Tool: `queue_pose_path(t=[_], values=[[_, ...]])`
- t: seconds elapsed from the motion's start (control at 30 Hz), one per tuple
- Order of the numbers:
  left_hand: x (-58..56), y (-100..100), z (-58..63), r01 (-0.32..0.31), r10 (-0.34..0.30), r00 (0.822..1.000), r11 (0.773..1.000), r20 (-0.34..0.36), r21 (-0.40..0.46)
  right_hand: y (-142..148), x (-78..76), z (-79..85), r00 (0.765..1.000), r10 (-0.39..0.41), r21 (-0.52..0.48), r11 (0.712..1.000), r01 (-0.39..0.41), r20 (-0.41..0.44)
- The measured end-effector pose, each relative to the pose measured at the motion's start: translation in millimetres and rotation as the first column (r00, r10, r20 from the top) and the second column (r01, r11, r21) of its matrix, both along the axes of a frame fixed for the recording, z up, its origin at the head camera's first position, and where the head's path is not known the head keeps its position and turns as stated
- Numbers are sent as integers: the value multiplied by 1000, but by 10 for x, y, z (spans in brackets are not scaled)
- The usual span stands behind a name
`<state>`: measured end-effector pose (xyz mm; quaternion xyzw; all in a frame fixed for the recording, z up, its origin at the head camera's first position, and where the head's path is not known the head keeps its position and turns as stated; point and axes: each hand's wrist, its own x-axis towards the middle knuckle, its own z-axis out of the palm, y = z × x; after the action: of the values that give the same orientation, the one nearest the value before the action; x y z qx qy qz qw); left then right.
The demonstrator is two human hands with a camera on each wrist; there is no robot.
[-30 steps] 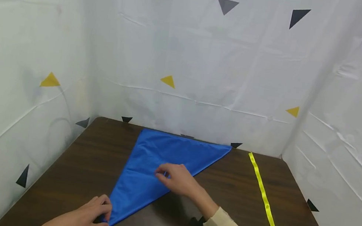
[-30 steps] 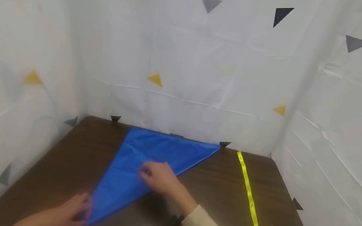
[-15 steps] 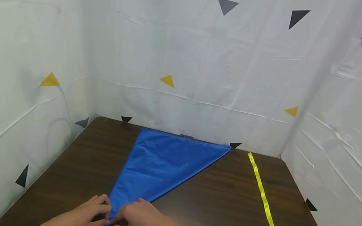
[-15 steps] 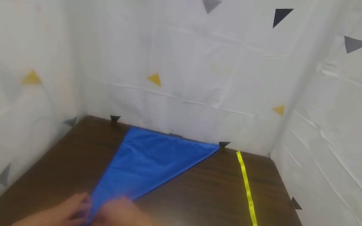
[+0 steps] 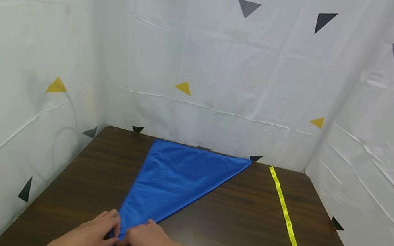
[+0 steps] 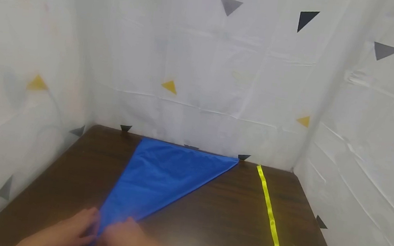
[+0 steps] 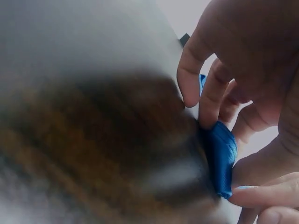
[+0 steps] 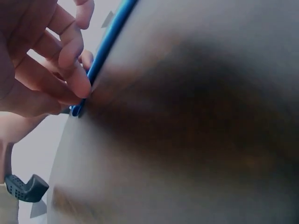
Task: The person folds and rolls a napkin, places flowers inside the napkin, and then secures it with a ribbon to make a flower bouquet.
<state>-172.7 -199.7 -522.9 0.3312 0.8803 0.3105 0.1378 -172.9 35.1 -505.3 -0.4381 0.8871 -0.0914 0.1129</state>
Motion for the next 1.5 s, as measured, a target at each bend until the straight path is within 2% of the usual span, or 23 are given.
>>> queue_pose_path(t=[0.07, 0.2, 0.33, 0.5, 0.67, 0.77, 0.9, 1.0, 1.1, 1.2, 1.3, 1.33, 1.4, 1.5], values=[[-10, -19, -8, -17, 17, 1000, 1000, 26, -3, -15, 11, 2, 1000, -2, 7, 1000, 2, 6], [-38, -37, -29, -50, 50, 999, 999, 20, -4, -35, 36, 27, 1000, 18, 12, 1000, -18, -22], [-45, -18, -13, -37, 33, 995, 999, -95, -35, -41, 51, 61, 1000, 24, 15, 1000, -24, -3], [-10, 30, 7, 32, -43, 978, 998, -203, -56, -10, 63, 98, 1000, 11, 18, 1000, -11, 2], [19, 54, 21, 80, -84, 965, 996, -248, -28, 26, 71, 140, 1000, -4, 24, 1000, 4, -26], [31, 40, 47, 73, -81, 977, 996, -197, -44, 29, 72, 148, 999, 4, 30, 1000, -3, -37], [43, 14, 91, 47, -51, 998, 995, -41, -83, 28, 69, 142, 998, 15, 37, 999, -12, -64], [42, -14, 97, 57, -53, 998, 994, 43, -98, 23, 56, 132, 998, 14, 44, 999, -12, -55], [35, -50, 72, 124, -123, 992, 988, 15, -96, 16, 49, 129, 1000, 9, 54, 999, -8, -21], [52, -72, 49, 181, -189, 976, 980, -109, -84, 2, 52, 133, 1000, 10, 56, 998, -10, -6], [72, -83, 35, 171, -183, 970, 981, -160, -87, -23, 67, 124, 997, 41, 37, 999, -39, -64], [56, -98, -13, 177, -187, 964, 982, -190, -69, -30, 74, 121, 995, 54, 24, 998, -52, -85], [64, -100, -9, 154, -162, 975, 986, -151, -67, -46, 90, 107, 987, 80, 7, 997, -80, -136], [70, -106, 23, 132, -137, 986, 990, -95, -58, -73, 104, 106, 981, 101, 1, 995, -102, -169]])
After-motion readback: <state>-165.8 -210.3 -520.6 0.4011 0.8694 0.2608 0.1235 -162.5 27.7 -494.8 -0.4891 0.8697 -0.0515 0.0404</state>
